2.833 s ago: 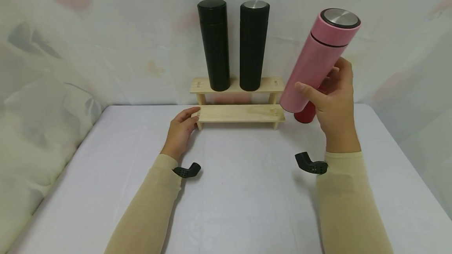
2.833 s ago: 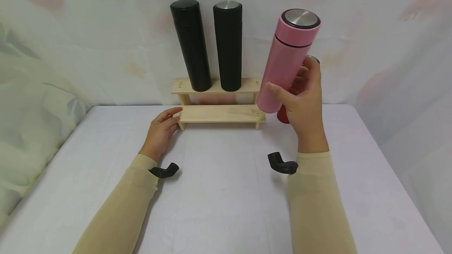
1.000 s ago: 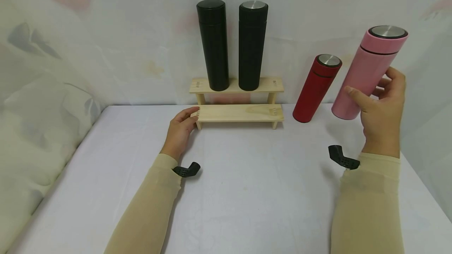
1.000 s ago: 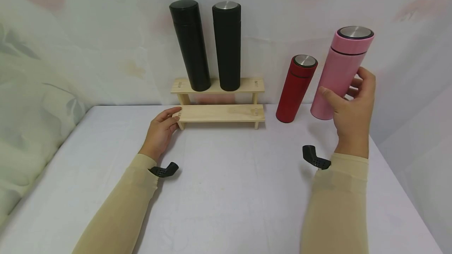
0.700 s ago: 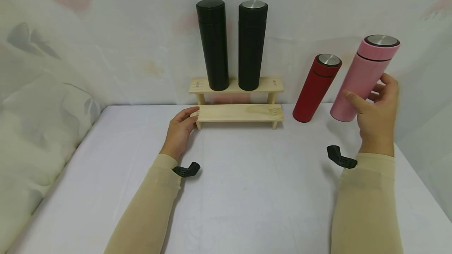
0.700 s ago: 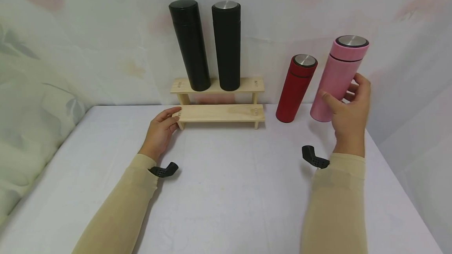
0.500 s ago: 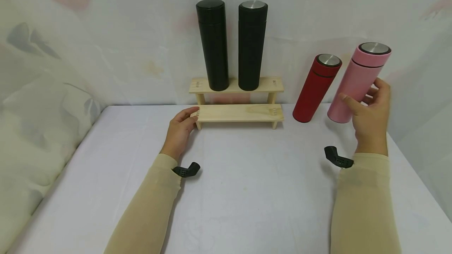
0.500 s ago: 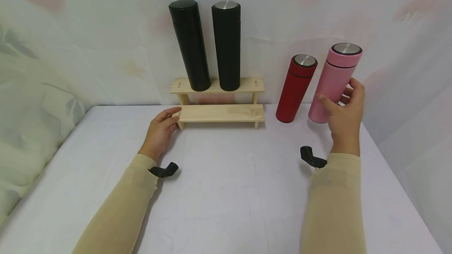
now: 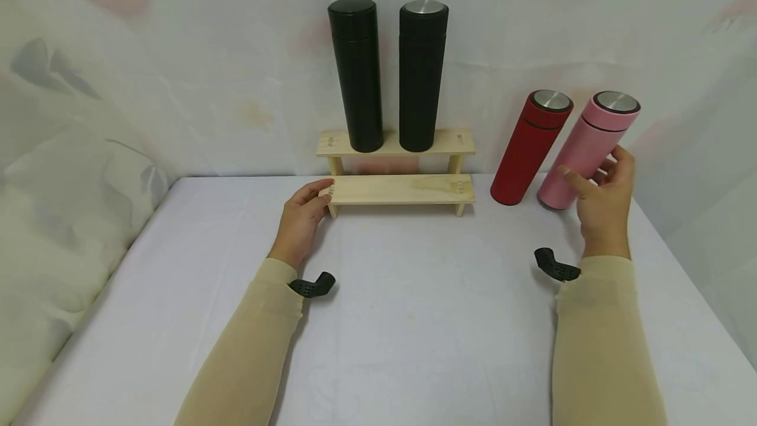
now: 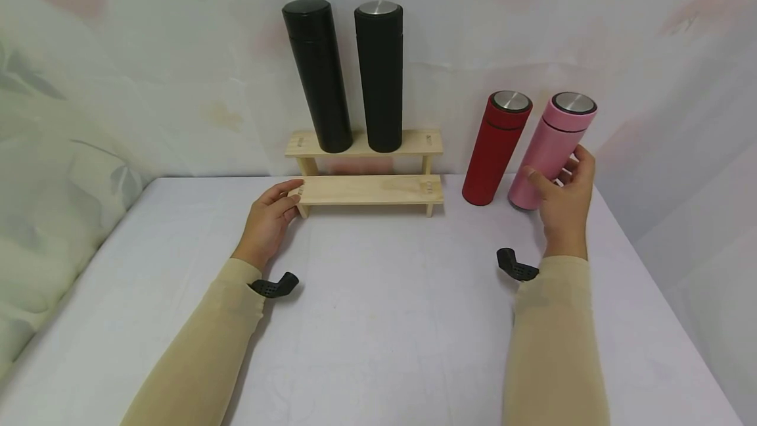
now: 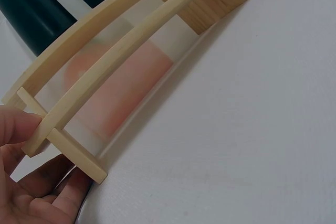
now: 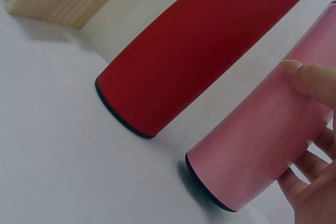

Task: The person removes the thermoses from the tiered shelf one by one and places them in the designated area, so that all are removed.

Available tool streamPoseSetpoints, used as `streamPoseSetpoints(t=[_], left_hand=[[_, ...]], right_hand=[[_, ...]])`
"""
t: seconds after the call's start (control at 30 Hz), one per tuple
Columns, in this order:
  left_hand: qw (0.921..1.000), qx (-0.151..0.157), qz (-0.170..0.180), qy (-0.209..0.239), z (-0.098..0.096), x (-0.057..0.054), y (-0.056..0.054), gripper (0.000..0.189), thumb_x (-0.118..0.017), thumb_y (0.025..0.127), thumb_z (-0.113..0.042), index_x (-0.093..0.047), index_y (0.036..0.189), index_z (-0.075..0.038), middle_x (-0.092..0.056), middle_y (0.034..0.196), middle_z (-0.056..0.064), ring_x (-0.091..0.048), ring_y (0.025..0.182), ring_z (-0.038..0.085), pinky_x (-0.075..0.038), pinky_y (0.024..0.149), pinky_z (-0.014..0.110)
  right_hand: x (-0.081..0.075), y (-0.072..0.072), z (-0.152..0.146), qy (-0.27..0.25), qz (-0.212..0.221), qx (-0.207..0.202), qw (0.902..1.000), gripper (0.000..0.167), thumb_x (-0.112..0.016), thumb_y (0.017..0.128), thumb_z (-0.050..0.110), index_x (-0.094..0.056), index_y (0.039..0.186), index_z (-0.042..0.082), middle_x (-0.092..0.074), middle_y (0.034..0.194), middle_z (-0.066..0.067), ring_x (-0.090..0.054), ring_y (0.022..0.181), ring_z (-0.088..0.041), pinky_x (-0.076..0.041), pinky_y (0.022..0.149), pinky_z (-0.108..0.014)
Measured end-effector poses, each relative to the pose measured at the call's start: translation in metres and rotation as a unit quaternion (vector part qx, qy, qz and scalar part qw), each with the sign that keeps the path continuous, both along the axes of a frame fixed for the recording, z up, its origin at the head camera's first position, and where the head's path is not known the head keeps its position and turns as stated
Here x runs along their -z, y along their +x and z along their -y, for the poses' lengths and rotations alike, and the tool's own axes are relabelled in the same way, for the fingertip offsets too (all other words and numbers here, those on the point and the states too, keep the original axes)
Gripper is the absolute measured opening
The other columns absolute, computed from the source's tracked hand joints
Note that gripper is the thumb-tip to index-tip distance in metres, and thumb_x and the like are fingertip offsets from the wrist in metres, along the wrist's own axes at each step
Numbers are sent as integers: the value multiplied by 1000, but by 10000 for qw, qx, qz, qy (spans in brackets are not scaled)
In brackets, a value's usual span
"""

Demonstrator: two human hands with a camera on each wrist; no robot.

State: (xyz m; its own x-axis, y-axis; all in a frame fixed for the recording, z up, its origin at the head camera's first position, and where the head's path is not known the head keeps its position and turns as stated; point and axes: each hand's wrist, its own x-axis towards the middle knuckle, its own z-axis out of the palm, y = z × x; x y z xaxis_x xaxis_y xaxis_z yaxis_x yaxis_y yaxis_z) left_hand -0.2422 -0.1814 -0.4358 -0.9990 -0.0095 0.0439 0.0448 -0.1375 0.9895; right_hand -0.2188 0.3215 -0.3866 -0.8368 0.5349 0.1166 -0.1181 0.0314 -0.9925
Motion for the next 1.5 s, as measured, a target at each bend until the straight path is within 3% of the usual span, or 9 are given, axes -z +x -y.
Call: streamPoseSetpoints(t=[0.37, 0.63, 1.07, 1.33, 1.5], left_hand=[[10000, -49, -5, 30, -1, 1, -1, 41, -60, 106, -2, -64, 147, 1, -57, 150, 18, -59, 133, 28, -48, 113, 37], [10000, -35, -35, 65, 0, 1, -1, 42, -59, 106, -1, -63, 148, 2, -56, 151, 18, -59, 133, 27, -48, 112, 36], [9999, -27, -51, 89, 2, 3, -1, 41, -59, 107, -1, -64, 148, 1, -54, 154, 16, -58, 136, 28, -47, 114, 36], [9999, 9, -60, 154, 0, 2, -1, 42, -58, 107, 0, -62, 148, 3, -53, 154, 17, -57, 135, 28, -47, 115, 38], [10000, 15, -40, 74, 0, 1, 0, 42, -58, 107, -2, -63, 148, 2, -54, 154, 16, -57, 135, 28, -46, 115, 38]], right_hand=[[9, -5, 2, 53, 29, -238, 9997, 82, -82, 98, 6, -40, 162, 38, -48, 150, 1, -48, 135, -16, -36, 118, -36], [11, -7, 0, -241, -71, -379, 9990, 83, -82, 99, 7, -38, 163, 37, -46, 151, 0, -46, 137, -17, -35, 120, -37], [9, -7, 2, -100, 89, -352, 9993, 85, -83, 99, 10, -36, 165, 37, -47, 154, -1, -47, 137, -17, -34, 120, -36], [3, -2, -1, -440, 326, -410, 9977, 88, -88, 96, 27, -36, 165, 40, -46, 158, -2, -46, 140, -18, -32, 123, -40], [-2, 4, -5, -891, 192, -302, 9954, 80, -81, 99, 44, -38, 166, 37, -46, 161, -2, -46, 143, -18, -28, 126, -43]])
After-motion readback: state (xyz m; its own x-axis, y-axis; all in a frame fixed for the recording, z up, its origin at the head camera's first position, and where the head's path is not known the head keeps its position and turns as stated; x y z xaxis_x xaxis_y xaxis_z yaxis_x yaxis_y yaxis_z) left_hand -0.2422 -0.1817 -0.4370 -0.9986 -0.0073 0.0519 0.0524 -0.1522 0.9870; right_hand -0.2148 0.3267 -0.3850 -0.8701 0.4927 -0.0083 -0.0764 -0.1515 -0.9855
